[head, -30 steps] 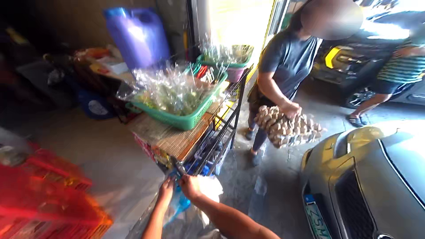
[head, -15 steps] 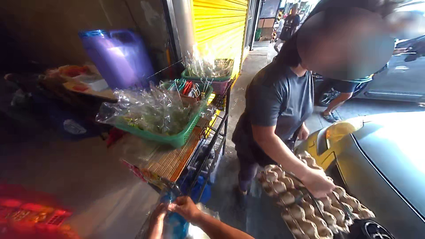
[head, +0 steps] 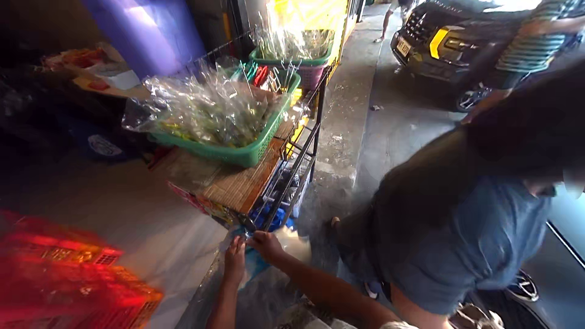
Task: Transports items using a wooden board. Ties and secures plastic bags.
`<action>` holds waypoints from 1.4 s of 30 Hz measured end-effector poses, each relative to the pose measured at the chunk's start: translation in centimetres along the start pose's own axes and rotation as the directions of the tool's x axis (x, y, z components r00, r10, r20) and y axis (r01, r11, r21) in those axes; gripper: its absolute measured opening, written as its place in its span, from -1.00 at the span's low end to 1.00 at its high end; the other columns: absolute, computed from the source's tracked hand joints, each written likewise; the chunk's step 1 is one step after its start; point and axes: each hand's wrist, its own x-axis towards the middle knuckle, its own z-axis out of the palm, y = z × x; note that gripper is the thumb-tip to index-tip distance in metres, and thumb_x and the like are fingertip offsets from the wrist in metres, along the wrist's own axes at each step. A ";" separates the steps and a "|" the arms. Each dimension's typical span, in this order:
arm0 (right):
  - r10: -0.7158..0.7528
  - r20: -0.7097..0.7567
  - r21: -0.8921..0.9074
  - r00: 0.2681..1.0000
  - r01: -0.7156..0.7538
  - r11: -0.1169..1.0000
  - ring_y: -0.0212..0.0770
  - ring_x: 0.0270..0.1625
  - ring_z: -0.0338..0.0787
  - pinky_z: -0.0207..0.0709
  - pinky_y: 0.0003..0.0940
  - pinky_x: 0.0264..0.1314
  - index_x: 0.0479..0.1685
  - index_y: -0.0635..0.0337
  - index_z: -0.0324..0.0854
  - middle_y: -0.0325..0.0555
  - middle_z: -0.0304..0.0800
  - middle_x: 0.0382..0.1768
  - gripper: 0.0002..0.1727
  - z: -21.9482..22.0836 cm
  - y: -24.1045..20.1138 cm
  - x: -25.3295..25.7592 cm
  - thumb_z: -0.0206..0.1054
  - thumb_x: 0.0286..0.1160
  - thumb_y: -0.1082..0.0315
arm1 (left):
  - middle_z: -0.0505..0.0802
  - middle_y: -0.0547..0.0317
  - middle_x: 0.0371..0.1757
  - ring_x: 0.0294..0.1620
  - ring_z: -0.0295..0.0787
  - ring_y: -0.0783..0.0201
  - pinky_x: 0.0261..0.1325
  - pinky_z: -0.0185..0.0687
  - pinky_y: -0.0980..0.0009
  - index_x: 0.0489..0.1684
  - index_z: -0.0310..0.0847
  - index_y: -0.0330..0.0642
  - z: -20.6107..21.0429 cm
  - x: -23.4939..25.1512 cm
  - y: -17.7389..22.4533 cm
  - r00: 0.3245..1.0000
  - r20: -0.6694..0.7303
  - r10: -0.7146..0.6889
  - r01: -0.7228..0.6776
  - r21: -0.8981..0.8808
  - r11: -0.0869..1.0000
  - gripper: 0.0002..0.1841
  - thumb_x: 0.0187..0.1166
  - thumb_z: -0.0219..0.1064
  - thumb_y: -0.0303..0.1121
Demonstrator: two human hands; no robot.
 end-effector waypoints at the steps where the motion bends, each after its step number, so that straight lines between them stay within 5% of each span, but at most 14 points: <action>1: 0.010 -0.001 -0.023 1.000 -0.010 1.000 0.16 0.06 0.80 0.56 0.15 0.27 -0.04 0.44 0.72 0.27 0.81 -0.10 -0.59 -0.1 0.1 0.1 0.25 0.74 0.16 | 0.72 -0.44 0.27 0.35 0.66 -0.02 0.52 0.47 0.13 0.28 0.54 -0.65 0.3 0.2 -0.1 1.000 -0.008 0.015 -0.015 0.007 1.000 -0.66 0.77 0.04 -0.51; 6: 0.048 0.068 0.202 0.997 -0.061 0.977 0.00 -0.08 0.77 0.63 0.01 0.17 0.24 0.46 0.60 0.25 0.78 -0.04 -0.50 -1.3 2.2 -0.3 0.50 0.44 0.27 | 0.73 -0.37 0.28 0.33 0.68 0.07 0.51 0.49 0.22 0.32 0.54 -0.62 0.4 0.2 -0.3 1.000 0.023 -0.009 0.011 -0.072 0.997 -0.65 0.78 0.08 -0.48; 8: 0.092 0.043 0.354 0.995 -0.101 0.930 -0.14 -0.13 0.73 0.65 -0.17 0.04 0.33 0.49 0.52 0.18 0.75 0.00 -0.56 -3.1 2.6 -1.5 0.29 0.49 0.44 | 0.75 -0.32 0.27 0.30 0.71 0.10 0.46 0.55 0.22 0.33 0.56 -0.58 -0.6 -0.2 -0.4 0.998 0.024 -0.062 0.065 -0.140 0.988 -0.64 0.73 0.20 -0.44; 11: 0.165 -0.091 0.631 0.982 -0.071 0.773 -0.48 -0.67 0.38 0.27 -0.54 -0.65 -0.03 0.22 0.46 -0.31 0.49 -0.59 -0.74 -6.1 3.8 -2.9 -0.12 0.63 0.33 | 0.59 -0.24 0.51 0.52 0.55 0.09 0.55 0.51 0.20 0.59 0.34 -0.42 -2.8 -1.8 -1.5 0.997 0.065 -0.035 0.050 -0.254 0.966 -0.25 0.34 0.50 -0.36; 13: 0.188 -0.124 0.764 0.974 -0.027 0.645 -0.48 -0.76 0.34 0.21 -0.56 -0.75 -0.17 0.09 0.53 -0.38 0.50 -0.70 -0.55 -8.3 3.2 -3.8 -0.30 0.76 0.15 | 0.40 -0.31 0.67 0.67 0.37 0.02 0.61 0.42 0.15 0.75 0.05 -0.40 -4.0 -3.2 -2.5 0.994 -0.038 0.098 -0.103 -0.195 0.975 0.09 0.15 0.58 -0.11; 15: 0.190 -0.134 0.817 0.973 0.000 0.577 -0.48 -0.77 0.31 0.18 -0.56 -0.76 -0.29 0.04 0.57 -0.39 0.47 -0.72 -0.47 -10.0 1.5 -4.7 -0.35 0.76 0.12 | 0.39 -0.51 0.62 0.66 0.33 -0.13 0.58 0.38 0.01 0.67 0.09 -0.57 -4.5 -5.1 -2.4 0.931 -0.249 0.268 -0.279 -0.008 0.960 0.03 0.27 0.47 0.00; 17: 0.176 -0.129 0.811 0.976 0.002 0.585 -0.52 -0.75 0.27 0.15 -0.59 -0.73 -0.28 0.04 0.59 -0.43 0.45 -0.70 -0.46 -11.2 -0.6 -5.9 -0.37 0.73 0.15 | 0.63 -0.50 0.29 0.40 0.57 -0.08 0.41 0.52 0.08 0.30 0.39 -0.65 -4.3 -7.0 -0.9 0.808 -0.346 0.476 -0.436 0.191 0.879 -0.36 0.50 0.37 -0.17; 20: 0.123 -0.109 0.773 0.986 0.006 0.635 -0.57 -0.70 0.30 0.17 -0.65 -0.68 -0.15 0.08 0.64 -0.46 0.50 -0.62 -0.53 -12.7 -3.0 -7.8 -0.28 0.65 0.24 | 0.84 -0.03 -0.08 0.12 0.78 0.20 0.31 0.67 0.26 -0.14 0.71 -0.30 -1.8 -8.7 2.9 0.760 -0.086 0.645 -0.626 0.173 0.760 -0.73 0.67 0.20 -0.26; 23: 0.081 -0.104 0.747 0.991 0.024 0.664 -0.59 -0.68 0.30 0.16 -0.67 -0.65 -0.18 0.06 0.63 -0.47 0.46 -0.61 -0.65 -14.2 -4.7 -9.7 -0.13 0.59 0.31 | 0.87 -0.05 0.18 0.34 0.74 0.04 0.48 0.54 0.02 0.11 0.79 -0.28 2.6 -7.8 6.5 0.757 0.297 0.582 -0.615 0.022 0.788 -0.71 0.62 0.25 -0.34; 28: -0.028 -0.150 0.717 0.988 0.129 0.685 -0.59 -0.67 0.33 0.25 -0.67 -0.60 -0.29 -0.01 0.59 -0.47 0.47 -0.63 -0.72 -17.8 -4.8 -11.4 -0.02 0.72 0.28 | 0.61 -0.18 0.59 0.69 0.41 -0.04 0.74 0.18 -0.11 0.51 0.56 -0.34 9.1 -3.3 11.3 0.719 0.436 0.542 -0.512 -0.195 0.836 -0.46 0.57 0.37 -0.27; 33: -0.150 -0.230 0.676 0.962 0.269 0.686 -0.51 -0.40 0.66 0.59 -0.53 -0.26 -0.30 -0.05 0.66 -0.43 0.70 -0.45 -0.75 -21.9 -2.5 -11.7 0.07 0.67 0.30 | 0.77 -0.21 0.31 0.43 0.65 0.11 0.57 0.47 0.22 0.02 0.81 -0.40 13.7 -1.4 15.1 0.709 0.487 0.510 -0.433 -0.269 0.860 -0.72 0.55 0.36 -0.36; 37: -0.172 -0.262 0.704 0.950 0.310 0.639 -0.30 0.07 0.80 0.71 -0.29 0.23 -0.24 0.03 0.76 -0.24 0.81 -0.03 -0.78 -25.9 -0.3 -11.6 0.18 0.62 0.30 | 0.85 -0.05 0.09 0.29 0.69 0.30 0.46 0.52 0.34 -0.18 0.85 -0.36 17.1 -0.3 17.3 0.701 0.548 0.457 -0.375 -0.261 0.889 -0.80 0.54 0.38 -0.38; 39: -0.179 -0.283 0.713 0.942 0.331 0.619 -0.25 0.13 0.80 0.69 -0.25 0.28 -0.26 0.06 0.79 -0.18 0.82 0.05 -0.81 -28.2 0.4 -11.4 0.26 0.60 0.28 | 0.84 -0.04 0.10 0.29 0.68 0.38 0.48 0.51 0.41 -0.13 0.84 -0.39 19.0 0.2 18.0 0.704 0.557 0.441 -0.315 -0.311 0.897 -0.79 0.54 0.36 -0.41; 42: -0.172 -0.317 0.629 0.933 0.342 0.698 -0.17 0.27 0.79 0.70 -0.20 0.36 0.17 0.12 0.75 -0.10 0.79 0.26 -0.62 -32.7 1.6 -11.9 0.36 0.54 0.09 | 0.76 0.01 0.23 0.38 0.59 0.42 0.52 0.48 0.47 -0.22 0.82 -0.40 21.9 1.2 19.6 0.702 0.541 0.463 -0.242 -0.430 0.870 -0.84 0.52 0.31 -0.51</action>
